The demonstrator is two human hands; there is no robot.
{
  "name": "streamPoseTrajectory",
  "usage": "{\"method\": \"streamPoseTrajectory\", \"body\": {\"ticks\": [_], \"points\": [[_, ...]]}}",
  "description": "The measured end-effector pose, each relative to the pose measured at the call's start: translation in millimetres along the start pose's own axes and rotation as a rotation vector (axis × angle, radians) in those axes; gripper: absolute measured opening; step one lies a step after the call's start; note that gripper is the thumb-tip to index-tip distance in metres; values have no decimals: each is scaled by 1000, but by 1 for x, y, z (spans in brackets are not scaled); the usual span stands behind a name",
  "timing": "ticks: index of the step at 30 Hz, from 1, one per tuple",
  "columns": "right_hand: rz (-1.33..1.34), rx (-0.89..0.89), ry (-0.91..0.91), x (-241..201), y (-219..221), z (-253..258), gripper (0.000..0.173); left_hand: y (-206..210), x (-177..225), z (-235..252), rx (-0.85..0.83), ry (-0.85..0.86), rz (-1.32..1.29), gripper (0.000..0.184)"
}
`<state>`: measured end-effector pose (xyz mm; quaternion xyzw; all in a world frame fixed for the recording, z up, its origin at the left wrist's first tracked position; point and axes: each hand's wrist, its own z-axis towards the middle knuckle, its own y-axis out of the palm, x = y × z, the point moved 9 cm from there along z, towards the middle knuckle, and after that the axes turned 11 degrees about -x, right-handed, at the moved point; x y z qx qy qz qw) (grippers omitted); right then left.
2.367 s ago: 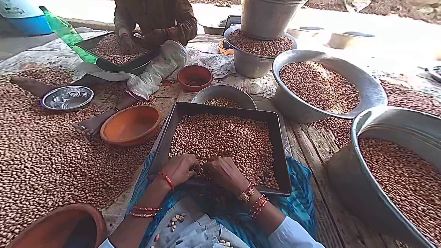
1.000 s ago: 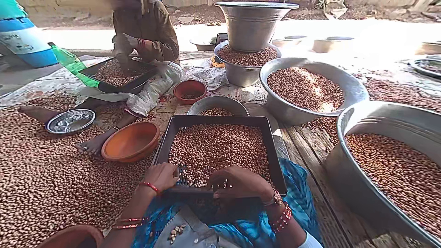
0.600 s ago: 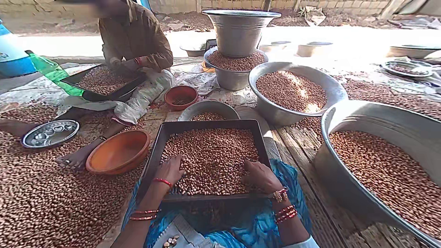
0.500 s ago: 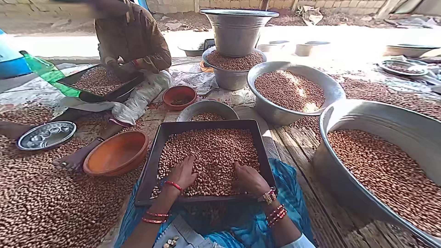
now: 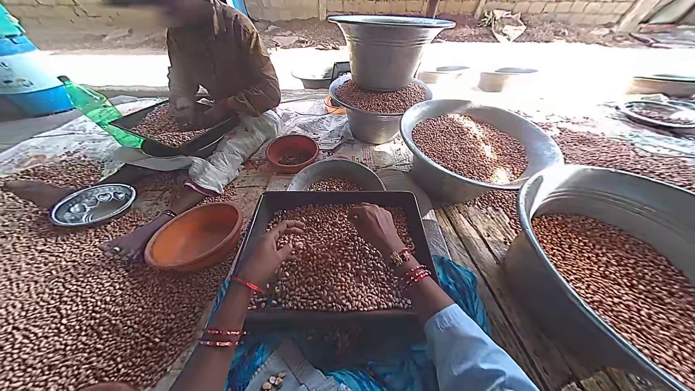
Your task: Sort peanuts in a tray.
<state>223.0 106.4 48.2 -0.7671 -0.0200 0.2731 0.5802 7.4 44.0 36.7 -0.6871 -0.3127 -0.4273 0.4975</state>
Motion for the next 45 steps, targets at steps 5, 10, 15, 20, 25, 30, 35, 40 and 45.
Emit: {"method": "streamPoseTrajectory", "body": {"ticks": [5,10,15,20,25,30,35,40,45], "points": [[-75,-88,26,5,18,17,26,-24,4,-16,141,-19,307,36],[-53,-99,21,6,22,17,27,5,6,-13,90,-135,623,22],[42,-60,-10,1,12,0,26,26,-3,6,52,-260,828,24],[112,-98,-125,-33,22,-31,24,36,-27,22,-75,-419,850,29],[1,-240,-258,-78,79,-45,24,24,-33,15,-140,-356,593,26],[-61,-245,-270,-84,103,-41,22,20,-4,-30,-348,86,-225,13],[-90,-309,-228,-85,107,-36,25,14,-23,-27,-109,-148,434,16],[-48,-312,-237,-81,101,-37,25,51,-30,-14,-178,-308,750,27],[537,-329,-750,-95,48,-80,20,57,-29,-12,-309,-132,532,19]]}}
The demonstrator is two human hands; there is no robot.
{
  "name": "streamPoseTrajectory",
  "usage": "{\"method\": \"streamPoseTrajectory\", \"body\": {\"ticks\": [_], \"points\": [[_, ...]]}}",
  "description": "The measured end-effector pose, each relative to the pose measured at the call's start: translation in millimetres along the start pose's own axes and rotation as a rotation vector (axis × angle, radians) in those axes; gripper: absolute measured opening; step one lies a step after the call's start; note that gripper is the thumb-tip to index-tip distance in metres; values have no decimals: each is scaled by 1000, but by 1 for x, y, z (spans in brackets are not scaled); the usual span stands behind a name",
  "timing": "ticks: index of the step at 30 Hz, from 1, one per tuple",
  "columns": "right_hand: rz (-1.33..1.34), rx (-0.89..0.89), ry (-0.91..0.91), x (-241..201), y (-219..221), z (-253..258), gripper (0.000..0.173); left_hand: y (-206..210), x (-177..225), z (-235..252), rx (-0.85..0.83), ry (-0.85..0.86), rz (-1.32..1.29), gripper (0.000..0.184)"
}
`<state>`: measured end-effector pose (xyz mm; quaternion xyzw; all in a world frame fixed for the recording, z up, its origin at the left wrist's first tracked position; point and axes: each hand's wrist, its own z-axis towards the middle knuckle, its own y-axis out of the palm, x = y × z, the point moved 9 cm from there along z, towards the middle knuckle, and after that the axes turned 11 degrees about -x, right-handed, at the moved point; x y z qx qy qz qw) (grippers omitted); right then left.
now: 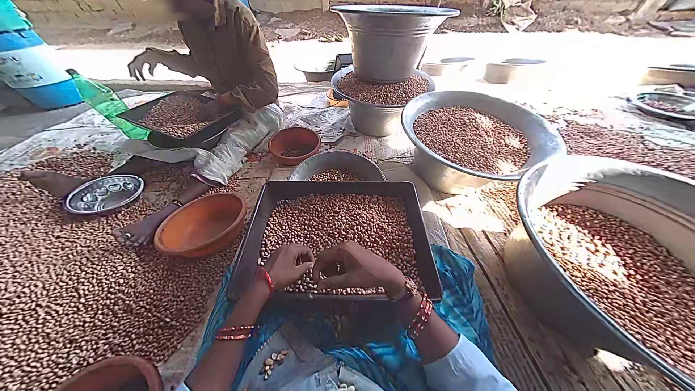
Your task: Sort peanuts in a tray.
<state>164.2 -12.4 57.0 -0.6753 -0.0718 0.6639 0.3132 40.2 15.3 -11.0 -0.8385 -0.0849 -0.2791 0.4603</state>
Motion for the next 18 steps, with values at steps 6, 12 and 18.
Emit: {"method": "streamPoseTrajectory", "body": {"ticks": [6,12,18], "points": [[-335,-117,315,29,22,-20,15,-23,-15,-14,137,-67,-65,19],[-424,-138,401,43,26,-23,15,5,-2,-2,-3,-248,182,28],[-430,-169,413,50,31,-22,19,12,-2,-1,-78,-266,206,28]]}}
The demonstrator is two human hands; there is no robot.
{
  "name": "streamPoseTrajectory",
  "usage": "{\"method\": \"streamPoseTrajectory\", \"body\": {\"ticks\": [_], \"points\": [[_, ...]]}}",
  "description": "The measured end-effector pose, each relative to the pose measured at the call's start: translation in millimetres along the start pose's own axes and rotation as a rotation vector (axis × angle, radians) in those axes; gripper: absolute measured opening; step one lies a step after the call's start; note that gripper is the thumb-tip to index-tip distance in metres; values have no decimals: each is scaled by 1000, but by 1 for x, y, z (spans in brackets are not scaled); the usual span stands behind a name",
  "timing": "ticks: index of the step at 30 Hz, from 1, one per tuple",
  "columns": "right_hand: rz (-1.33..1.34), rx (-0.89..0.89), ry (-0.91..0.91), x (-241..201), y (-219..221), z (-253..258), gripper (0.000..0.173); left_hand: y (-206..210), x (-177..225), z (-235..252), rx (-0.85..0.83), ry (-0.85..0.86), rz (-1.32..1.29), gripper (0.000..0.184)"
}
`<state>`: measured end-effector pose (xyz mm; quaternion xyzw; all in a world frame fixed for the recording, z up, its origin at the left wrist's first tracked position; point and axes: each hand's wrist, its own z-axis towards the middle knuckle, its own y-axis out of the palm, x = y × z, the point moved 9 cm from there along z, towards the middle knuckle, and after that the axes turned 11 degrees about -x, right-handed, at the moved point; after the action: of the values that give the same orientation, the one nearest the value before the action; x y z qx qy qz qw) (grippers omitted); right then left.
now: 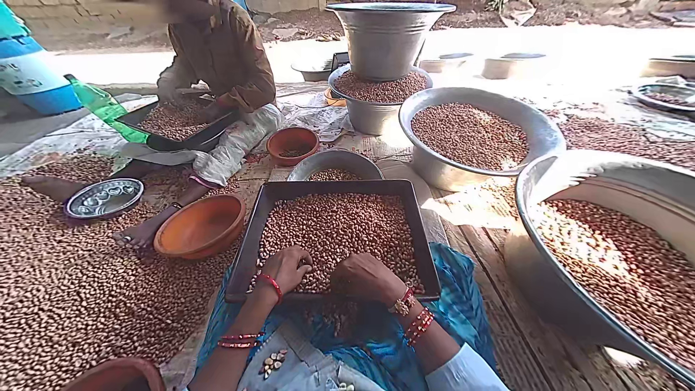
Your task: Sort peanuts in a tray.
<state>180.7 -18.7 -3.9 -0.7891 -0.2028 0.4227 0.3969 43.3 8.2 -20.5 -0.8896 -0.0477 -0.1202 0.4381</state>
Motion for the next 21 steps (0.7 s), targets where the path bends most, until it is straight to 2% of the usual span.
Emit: {"method": "streamPoseTrajectory", "body": {"ticks": [3,6,7,8,9,12,13,14,15,18,21], "points": [[38,65,-103,-9,-10,-7,19,-10,-13,-5,110,47,-135,27],[388,216,-443,-24,-40,-32,19,-19,-34,-15,130,12,-254,27],[478,237,-470,-20,-47,-39,24,-21,-42,-18,118,-24,-268,29],[482,263,-378,-5,-52,-45,31,-22,-49,-21,88,-77,-252,31],[426,274,-191,16,-53,-50,37,-21,-55,-24,39,-138,-211,34],[284,179,536,85,-39,-75,50,-8,-58,-25,-156,-300,-6,48],[268,120,705,99,-32,-83,52,-2,-52,-24,-200,-328,38,55],[258,65,794,106,-24,-87,54,4,-42,-22,-223,-341,68,62],[250,16,820,108,-16,-86,56,10,-29,-18,-226,-321,70,65],[229,-93,724,93,1,-64,65,21,19,-4,-212,-231,25,72],[217,-98,623,72,0,-39,66,20,62,8,-147,-68,-147,78]]}}
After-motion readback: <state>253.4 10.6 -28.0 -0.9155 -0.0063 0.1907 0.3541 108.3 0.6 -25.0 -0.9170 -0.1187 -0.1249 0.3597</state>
